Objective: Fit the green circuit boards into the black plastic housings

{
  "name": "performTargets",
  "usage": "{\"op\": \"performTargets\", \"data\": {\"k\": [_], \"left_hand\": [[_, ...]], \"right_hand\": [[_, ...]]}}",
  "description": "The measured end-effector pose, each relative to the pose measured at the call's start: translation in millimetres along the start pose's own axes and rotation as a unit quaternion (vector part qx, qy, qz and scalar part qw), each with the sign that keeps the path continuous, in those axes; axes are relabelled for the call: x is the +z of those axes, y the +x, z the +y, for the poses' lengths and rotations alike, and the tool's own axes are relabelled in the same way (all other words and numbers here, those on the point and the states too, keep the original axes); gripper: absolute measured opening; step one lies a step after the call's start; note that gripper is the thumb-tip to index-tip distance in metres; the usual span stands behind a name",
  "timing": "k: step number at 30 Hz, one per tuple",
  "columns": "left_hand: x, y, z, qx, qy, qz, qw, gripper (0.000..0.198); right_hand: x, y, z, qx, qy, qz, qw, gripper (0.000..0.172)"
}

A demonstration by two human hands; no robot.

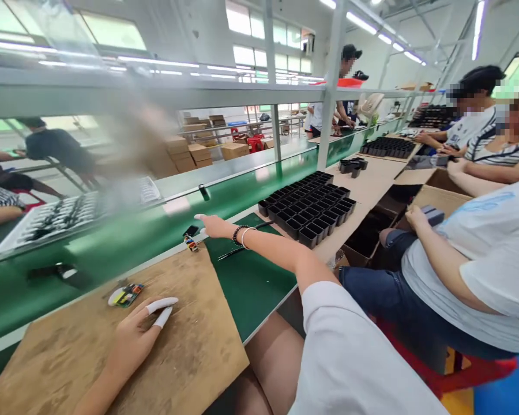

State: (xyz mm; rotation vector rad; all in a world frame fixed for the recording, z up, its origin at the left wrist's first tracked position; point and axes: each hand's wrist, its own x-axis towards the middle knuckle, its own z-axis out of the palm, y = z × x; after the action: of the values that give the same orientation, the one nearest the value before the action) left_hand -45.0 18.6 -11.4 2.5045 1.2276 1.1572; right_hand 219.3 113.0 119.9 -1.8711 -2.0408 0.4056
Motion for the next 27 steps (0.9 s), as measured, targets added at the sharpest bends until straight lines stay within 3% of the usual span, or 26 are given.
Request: {"op": "performTargets", "data": {"k": [2, 5, 9, 12, 14, 16, 19, 21, 23, 25, 27], "left_hand": [[-1.1, 0.0, -0.4, 0.023, 0.027, 0.008, 0.999, 0.021], [-2.4, -1.8, -0.9, 0.067, 0.054, 0.017, 0.996, 0.024], [-0.6, -4.1, 0.2, 0.124, 0.099, 0.023, 0.987, 0.027], [14.5, 6.9, 26.8, 0.16, 0.132, 0.044, 0.977, 0.022], [36.4, 25.6, 67.3, 0.18, 0.112, 0.02, 0.977, 0.024], [67.3, 52.7, 122.9, 0.176, 0.074, -0.045, 0.981, 0.027], [122.4, 99.8, 213.6, 0.167, 0.037, -0.132, 0.976, 0.039], [158.4, 127.7, 263.2, 0.123, 0.041, -0.212, 0.969, 0.055], [188.9, 147.7, 296.5, 0.04, 0.068, -0.286, 0.955, 0.065], [210.3, 157.7, 313.2, 0.006, 0.083, -0.296, 0.952, 0.061], [220.0, 158.1, 317.3, -0.014, 0.098, -0.283, 0.954, 0.052]], "right_hand": [[-23.2, -18.8, 22.1, -0.049, 0.01, -0.002, 0.999, 0.061], [-76.8, -57.2, 84.5, -0.061, -0.007, -0.012, 0.998, 0.045], [-151.2, -121.7, 199.1, 0.1, -0.084, 0.044, 0.99, 0.038], [-179.7, -157.7, 273.5, 0.229, -0.119, 0.018, 0.966, 0.029], [-182.0, -169.3, 306.0, 0.262, -0.121, -0.009, 0.957, 0.027], [-176.0, -171.5, 324.5, 0.268, -0.117, -0.028, 0.956, 0.031], [-162.3, -163.7, 335.3, 0.269, -0.118, -0.044, 0.955, 0.037], [-153.5, -155.9, 337.7, 0.278, -0.127, -0.051, 0.951, 0.036], [-145.3, -150.0, 339.2, 0.288, -0.139, -0.05, 0.946, 0.035], [-138.0, -148.3, 340.4, 0.297, -0.149, -0.036, 0.943, 0.036], [-131.4, -151.7, 340.0, 0.302, -0.153, -0.019, 0.941, 0.038]]}}
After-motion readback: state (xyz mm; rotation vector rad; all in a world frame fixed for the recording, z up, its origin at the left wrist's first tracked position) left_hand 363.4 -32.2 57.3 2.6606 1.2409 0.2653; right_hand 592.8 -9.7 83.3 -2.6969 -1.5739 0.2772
